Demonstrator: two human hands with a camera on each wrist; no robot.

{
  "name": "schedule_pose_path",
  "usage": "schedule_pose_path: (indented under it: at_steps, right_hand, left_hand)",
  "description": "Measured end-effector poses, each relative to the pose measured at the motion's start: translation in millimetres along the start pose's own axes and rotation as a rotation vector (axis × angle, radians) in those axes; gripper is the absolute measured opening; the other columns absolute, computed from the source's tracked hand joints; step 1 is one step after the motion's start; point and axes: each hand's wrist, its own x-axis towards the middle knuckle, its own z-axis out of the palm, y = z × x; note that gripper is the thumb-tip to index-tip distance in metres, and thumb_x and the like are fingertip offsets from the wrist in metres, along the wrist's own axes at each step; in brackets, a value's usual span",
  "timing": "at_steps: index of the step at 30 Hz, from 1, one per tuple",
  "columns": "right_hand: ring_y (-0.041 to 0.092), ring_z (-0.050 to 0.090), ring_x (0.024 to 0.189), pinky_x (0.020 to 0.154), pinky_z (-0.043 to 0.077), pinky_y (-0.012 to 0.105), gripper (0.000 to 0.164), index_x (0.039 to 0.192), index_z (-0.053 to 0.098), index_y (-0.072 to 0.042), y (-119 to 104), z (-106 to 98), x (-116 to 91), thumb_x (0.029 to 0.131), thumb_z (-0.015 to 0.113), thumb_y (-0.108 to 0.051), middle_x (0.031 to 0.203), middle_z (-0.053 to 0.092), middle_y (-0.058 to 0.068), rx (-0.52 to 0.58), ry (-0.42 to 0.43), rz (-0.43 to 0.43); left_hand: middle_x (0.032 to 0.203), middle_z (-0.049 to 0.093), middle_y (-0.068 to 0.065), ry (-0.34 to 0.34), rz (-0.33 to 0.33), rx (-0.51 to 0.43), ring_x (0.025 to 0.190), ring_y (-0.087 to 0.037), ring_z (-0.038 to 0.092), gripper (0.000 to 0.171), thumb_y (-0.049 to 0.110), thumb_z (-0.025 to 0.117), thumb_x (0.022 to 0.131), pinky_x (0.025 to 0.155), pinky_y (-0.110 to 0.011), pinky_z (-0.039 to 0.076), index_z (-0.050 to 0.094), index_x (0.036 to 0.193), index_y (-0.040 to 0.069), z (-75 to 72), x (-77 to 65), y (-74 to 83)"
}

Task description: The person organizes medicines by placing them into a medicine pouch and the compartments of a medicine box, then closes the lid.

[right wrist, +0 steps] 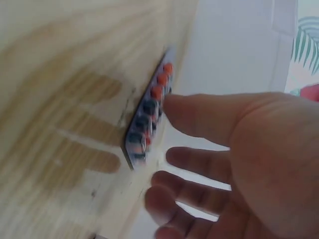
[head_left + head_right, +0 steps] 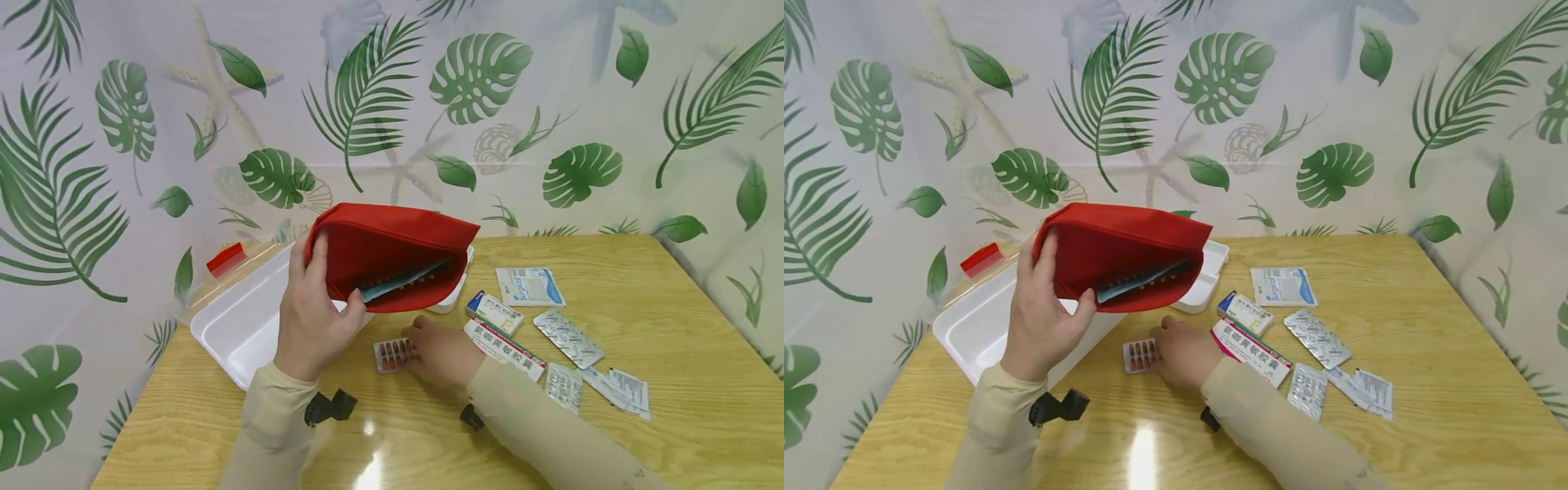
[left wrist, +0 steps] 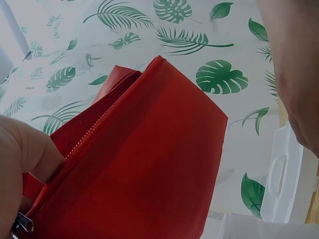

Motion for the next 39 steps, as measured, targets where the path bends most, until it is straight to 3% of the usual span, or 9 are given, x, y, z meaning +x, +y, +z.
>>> schedule_pose_path:
  at_steps: [7,13,18,21,24,26,30,36,39]
  right_hand:
    - [0.014,0.05,0.074,0.062,0.045,0.032,0.038,0.107,0.066,-0.006,8.4,3.7,6.3,0.077,0.078,-0.027,0.091,0.051,0.002,0.021,-0.068,0.037]
    - [0.014,0.047,0.071,0.061,0.042,0.032,0.036,0.091,0.056,-0.008,9.3,3.6,12.2,0.071,0.082,-0.023,0.083,0.047,0.0,0.094,-0.109,0.133]
    - [0.016,0.047,0.073,0.065,0.042,0.033,0.043,0.095,0.05,-0.009,10.5,3.4,13.3,0.068,0.082,-0.017,0.083,0.047,0.0,0.177,-0.115,0.149]
    - [0.015,0.049,0.076,0.069,0.043,0.033,0.044,0.109,0.05,-0.008,12.3,6.3,11.1,0.075,0.078,-0.014,0.088,0.051,0.001,0.232,-0.077,0.107]
    - [0.014,0.049,0.075,0.067,0.043,0.032,0.031,0.112,0.053,-0.008,14.0,8.2,7.9,0.086,0.07,-0.013,0.086,0.052,0.001,0.242,-0.019,0.041]
    - [0.013,0.048,0.074,0.066,0.042,0.03,0.017,0.105,0.057,-0.01,14.1,5.7,5.9,0.091,0.064,-0.014,0.084,0.052,-0.001,0.234,0.01,0.013]
    - [0.01,0.052,0.076,0.067,0.045,0.028,0.007,0.097,0.067,-0.014,13.3,-11.7,0.4,0.09,0.065,-0.014,0.086,0.058,-0.003,0.239,0.049,-0.048]
    - [0.003,0.057,0.077,0.067,0.048,0.025,0.01,0.096,0.073,-0.021,13.1,-61.7,-16.6,0.087,0.071,-0.016,0.09,0.066,-0.013,0.309,-0.004,-0.099]
    - [0.004,0.057,0.071,0.062,0.049,0.024,0.015,0.097,0.072,-0.022,12.1,-87.5,-30.8,0.085,0.074,-0.014,0.088,0.067,-0.014,0.398,0.016,-0.116]
  left_hand:
    - [0.146,0.035,-0.011,-0.014,0.002,0.002,0.115,-0.024,0.052,0.081,0.007,0.07,0.071,0.086,-0.042,0.052,0.038,0.145,-0.001,0.4,-0.2,0.2]
    - [0.147,0.035,-0.012,-0.006,0.009,-0.003,0.118,-0.024,0.05,0.081,0.007,0.068,0.071,0.089,-0.042,0.05,0.037,0.145,-0.002,1.4,-0.7,-0.9]
    - [0.147,0.035,-0.012,0.003,0.018,-0.005,0.118,-0.025,0.05,0.081,0.006,0.068,0.07,0.088,-0.043,0.051,0.038,0.145,-0.002,1.7,-1.2,-1.4]
    - [0.147,0.035,-0.012,0.001,0.023,-0.01,0.119,-0.025,0.05,0.082,0.006,0.068,0.069,0.088,-0.043,0.051,0.038,0.145,-0.002,2.4,-1.1,-2.0]
    - [0.147,0.035,-0.012,-0.001,0.026,-0.012,0.118,-0.025,0.05,0.082,0.006,0.069,0.069,0.088,-0.042,0.051,0.038,0.144,-0.002,3.0,-1.0,-2.3]
    - [0.147,0.035,-0.012,0.0,0.025,-0.009,0.118,-0.025,0.05,0.081,0.006,0.069,0.07,0.087,-0.042,0.051,0.038,0.144,-0.002,3.1,-1.3,-2.6]
    - [0.148,0.035,-0.013,0.007,0.022,0.0,0.12,-0.025,0.05,0.08,0.007,0.069,0.07,0.088,-0.043,0.05,0.039,0.143,-0.003,2.3,-1.5,-3.3]
    - [0.147,0.035,-0.014,0.014,0.025,0.022,0.121,-0.026,0.049,0.08,0.006,0.069,0.069,0.088,-0.043,0.05,0.039,0.143,-0.004,1.2,-0.8,-4.7]
    - [0.147,0.035,-0.014,0.008,0.026,0.023,0.12,-0.026,0.049,0.081,0.006,0.069,0.069,0.088,-0.042,0.051,0.038,0.144,-0.003,1.4,-0.5,-5.6]
